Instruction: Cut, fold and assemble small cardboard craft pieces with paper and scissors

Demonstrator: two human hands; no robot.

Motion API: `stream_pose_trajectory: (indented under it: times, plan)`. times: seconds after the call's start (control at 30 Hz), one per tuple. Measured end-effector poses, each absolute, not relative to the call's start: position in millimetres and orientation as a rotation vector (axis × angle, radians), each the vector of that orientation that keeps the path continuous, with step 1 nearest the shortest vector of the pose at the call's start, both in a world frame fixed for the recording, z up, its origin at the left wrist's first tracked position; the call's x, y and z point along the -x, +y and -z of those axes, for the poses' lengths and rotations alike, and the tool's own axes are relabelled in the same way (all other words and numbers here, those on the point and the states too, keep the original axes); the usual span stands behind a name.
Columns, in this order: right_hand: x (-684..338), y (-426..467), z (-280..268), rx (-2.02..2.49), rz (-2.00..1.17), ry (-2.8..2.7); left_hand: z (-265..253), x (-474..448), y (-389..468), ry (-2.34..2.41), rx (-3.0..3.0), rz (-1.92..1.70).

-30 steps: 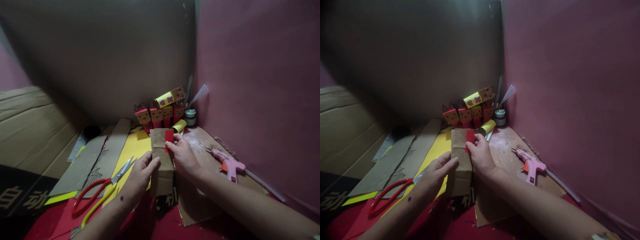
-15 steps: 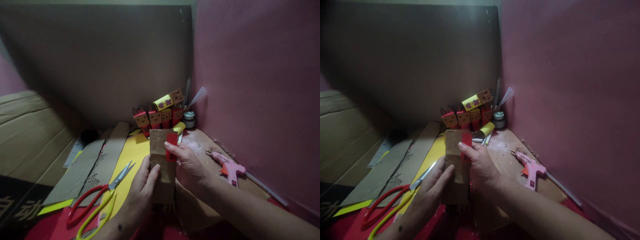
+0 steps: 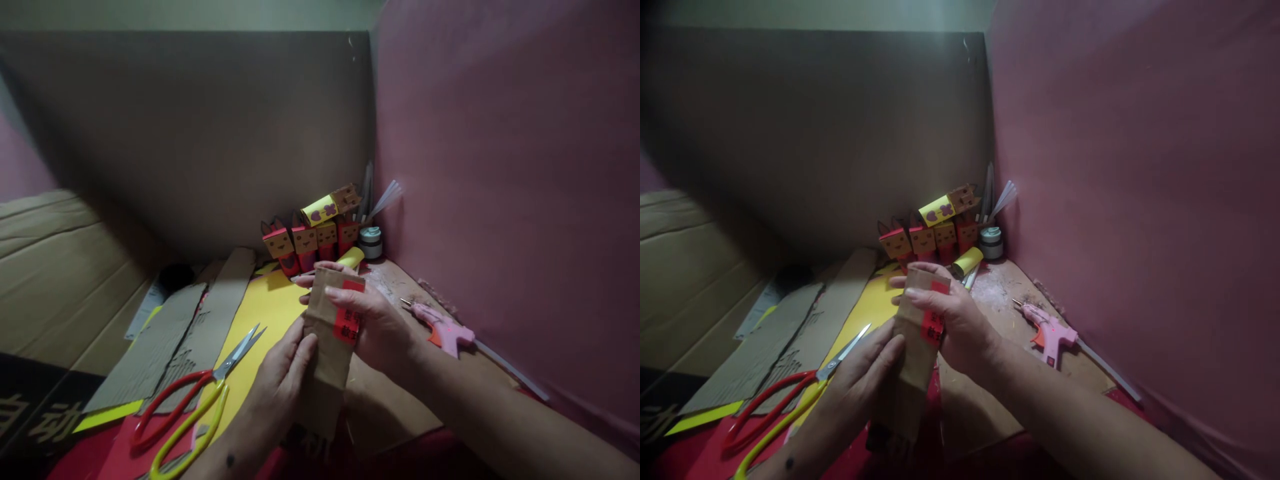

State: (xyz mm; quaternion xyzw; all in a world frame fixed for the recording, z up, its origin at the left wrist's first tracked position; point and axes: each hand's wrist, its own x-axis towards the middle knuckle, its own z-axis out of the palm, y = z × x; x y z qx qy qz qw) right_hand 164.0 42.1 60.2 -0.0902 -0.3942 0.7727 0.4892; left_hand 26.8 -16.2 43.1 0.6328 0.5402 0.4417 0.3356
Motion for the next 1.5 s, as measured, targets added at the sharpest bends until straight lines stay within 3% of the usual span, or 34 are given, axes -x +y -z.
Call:
stream_pose_trajectory:
  times: [0.67,1.5]
  plan:
    - [-158,20,-52,0.23,-1.638,-0.988,-36,-23,-27,1.367,-1.655,-1.17]
    - [-149,28,-52,0.143,-1.773,-0.891,-36,-10,-26,1.422,-1.691,-1.084]
